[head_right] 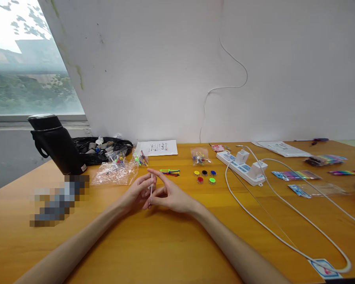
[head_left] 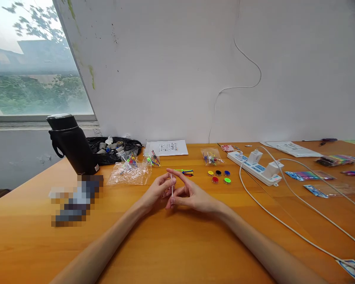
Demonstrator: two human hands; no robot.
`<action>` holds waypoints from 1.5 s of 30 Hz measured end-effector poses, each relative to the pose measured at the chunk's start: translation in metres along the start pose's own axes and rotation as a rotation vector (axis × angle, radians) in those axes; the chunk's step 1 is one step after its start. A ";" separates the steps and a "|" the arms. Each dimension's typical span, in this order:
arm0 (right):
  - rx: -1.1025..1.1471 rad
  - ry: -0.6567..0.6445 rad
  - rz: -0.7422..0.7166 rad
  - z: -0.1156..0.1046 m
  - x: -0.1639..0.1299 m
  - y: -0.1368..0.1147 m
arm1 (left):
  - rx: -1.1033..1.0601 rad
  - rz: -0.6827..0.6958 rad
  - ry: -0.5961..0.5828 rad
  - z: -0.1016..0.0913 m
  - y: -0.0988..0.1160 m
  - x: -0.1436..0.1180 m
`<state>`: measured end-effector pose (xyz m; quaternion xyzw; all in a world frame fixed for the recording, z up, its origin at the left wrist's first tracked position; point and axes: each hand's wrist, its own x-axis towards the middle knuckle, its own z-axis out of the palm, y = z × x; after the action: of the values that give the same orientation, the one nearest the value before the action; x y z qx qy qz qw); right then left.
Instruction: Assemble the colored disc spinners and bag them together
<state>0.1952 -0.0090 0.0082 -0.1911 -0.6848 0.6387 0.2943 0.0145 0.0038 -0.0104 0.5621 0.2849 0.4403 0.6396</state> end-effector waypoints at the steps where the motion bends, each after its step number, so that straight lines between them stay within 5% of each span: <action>1: -0.006 0.027 -0.016 -0.002 0.000 0.000 | -0.053 -0.008 -0.010 0.000 0.001 0.000; 7: -0.023 0.116 -0.029 -0.013 0.001 -0.002 | -0.119 0.013 -0.011 0.001 0.002 0.001; 13: 0.007 0.016 0.033 -0.014 0.001 -0.003 | -0.151 0.015 -0.054 -0.002 -0.006 0.004; 27: 0.602 0.103 0.032 -0.001 0.009 0.009 | 0.026 0.105 0.053 0.005 0.011 0.001; 34: 0.589 0.154 0.022 -0.004 0.014 0.019 | 0.240 0.155 0.072 0.015 0.008 0.000; 45: 0.618 0.145 -0.018 -0.001 0.012 0.016 | 0.169 0.145 -0.023 0.011 0.001 -0.002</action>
<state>0.1849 0.0010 -0.0054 -0.1316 -0.4372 0.7987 0.3920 0.0231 -0.0033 -0.0078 0.6380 0.2723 0.4533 0.5597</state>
